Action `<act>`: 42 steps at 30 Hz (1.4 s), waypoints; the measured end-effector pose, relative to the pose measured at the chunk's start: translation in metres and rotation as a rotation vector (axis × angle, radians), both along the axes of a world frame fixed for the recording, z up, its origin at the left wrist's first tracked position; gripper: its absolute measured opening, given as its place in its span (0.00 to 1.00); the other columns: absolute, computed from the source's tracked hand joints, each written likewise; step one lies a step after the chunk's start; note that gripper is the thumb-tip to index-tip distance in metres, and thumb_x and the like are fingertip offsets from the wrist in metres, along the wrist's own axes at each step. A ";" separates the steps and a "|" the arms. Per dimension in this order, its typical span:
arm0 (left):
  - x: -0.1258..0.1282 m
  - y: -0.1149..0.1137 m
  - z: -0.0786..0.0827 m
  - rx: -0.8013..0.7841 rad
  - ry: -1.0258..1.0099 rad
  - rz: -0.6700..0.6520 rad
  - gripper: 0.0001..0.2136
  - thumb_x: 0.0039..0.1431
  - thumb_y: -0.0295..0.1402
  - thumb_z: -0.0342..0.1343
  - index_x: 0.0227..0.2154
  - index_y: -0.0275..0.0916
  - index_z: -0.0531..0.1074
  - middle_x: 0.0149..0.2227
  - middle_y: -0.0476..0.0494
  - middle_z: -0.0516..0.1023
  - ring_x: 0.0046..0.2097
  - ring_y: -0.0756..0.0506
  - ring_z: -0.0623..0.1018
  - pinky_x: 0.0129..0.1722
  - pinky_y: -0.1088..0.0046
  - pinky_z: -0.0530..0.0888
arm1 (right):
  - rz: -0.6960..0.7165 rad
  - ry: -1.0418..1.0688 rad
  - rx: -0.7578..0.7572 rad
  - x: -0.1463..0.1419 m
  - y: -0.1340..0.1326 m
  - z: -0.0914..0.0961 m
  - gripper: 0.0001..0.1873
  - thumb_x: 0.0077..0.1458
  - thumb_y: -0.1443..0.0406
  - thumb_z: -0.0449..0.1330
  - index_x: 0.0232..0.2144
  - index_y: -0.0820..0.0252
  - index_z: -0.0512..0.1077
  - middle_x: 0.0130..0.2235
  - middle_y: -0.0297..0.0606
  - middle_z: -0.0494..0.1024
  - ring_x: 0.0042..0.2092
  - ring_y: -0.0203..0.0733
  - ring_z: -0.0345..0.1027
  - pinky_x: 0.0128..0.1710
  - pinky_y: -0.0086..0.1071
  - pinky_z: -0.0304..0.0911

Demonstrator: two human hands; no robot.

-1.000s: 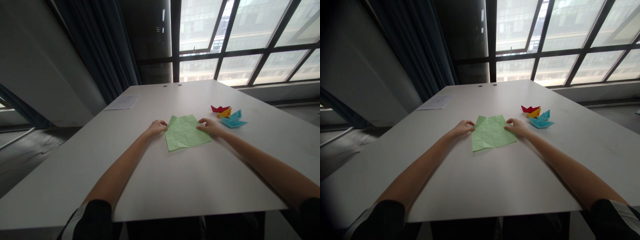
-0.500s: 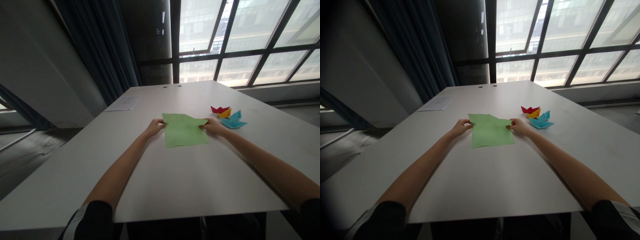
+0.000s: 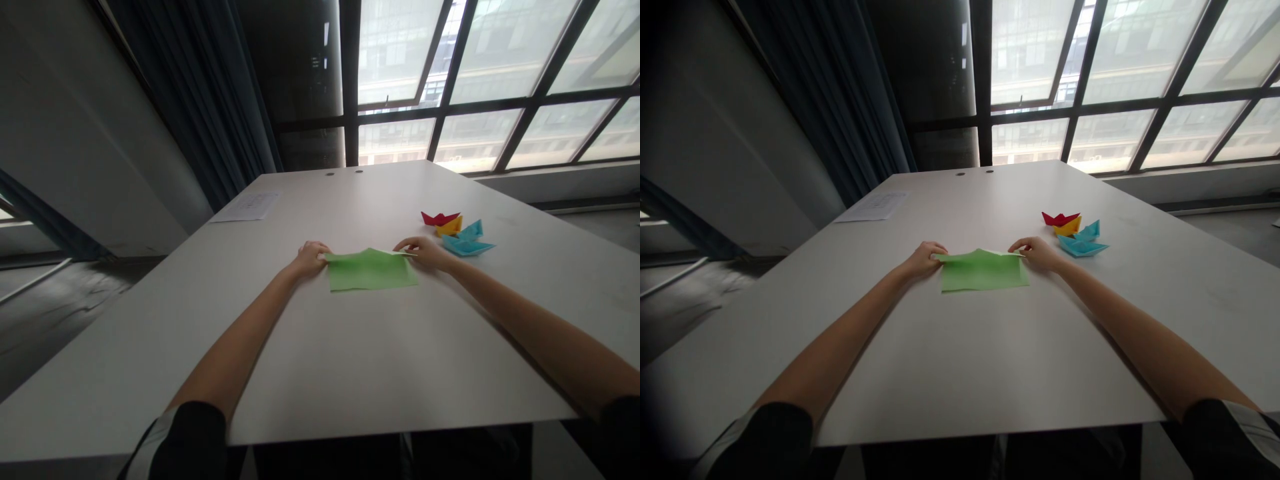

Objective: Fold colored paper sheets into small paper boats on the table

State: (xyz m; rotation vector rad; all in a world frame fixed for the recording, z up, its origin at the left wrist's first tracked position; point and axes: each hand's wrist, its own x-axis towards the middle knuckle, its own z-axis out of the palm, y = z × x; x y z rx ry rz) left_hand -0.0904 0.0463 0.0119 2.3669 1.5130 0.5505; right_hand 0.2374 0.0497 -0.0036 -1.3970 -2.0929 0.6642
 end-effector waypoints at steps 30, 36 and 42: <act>0.053 -0.047 0.005 -0.318 0.503 -0.161 0.43 0.51 0.60 0.30 0.62 0.34 0.30 0.64 0.39 0.27 0.64 0.40 0.35 0.58 0.46 0.41 | 0.281 -0.614 -0.142 -0.043 -0.044 0.012 0.44 0.52 0.41 0.35 0.63 0.59 0.32 0.65 0.39 0.33 0.64 0.50 0.25 0.60 0.54 0.27; 0.031 -0.036 0.010 -0.420 0.568 -0.123 0.50 0.45 0.64 0.36 0.61 0.33 0.26 0.63 0.38 0.21 0.64 0.38 0.31 0.57 0.44 0.41 | 0.246 -0.645 -0.208 -0.032 -0.044 0.020 0.47 0.50 0.39 0.38 0.63 0.58 0.32 0.65 0.41 0.31 0.64 0.52 0.23 0.59 0.55 0.25; 0.032 -0.037 0.011 -0.421 0.535 -0.130 0.50 0.45 0.63 0.38 0.62 0.33 0.28 0.63 0.34 0.22 0.64 0.36 0.32 0.56 0.43 0.42 | 0.284 -0.581 -0.027 -0.039 -0.048 0.027 0.56 0.39 0.39 0.54 0.63 0.59 0.41 0.64 0.48 0.41 0.64 0.60 0.32 0.57 0.60 0.27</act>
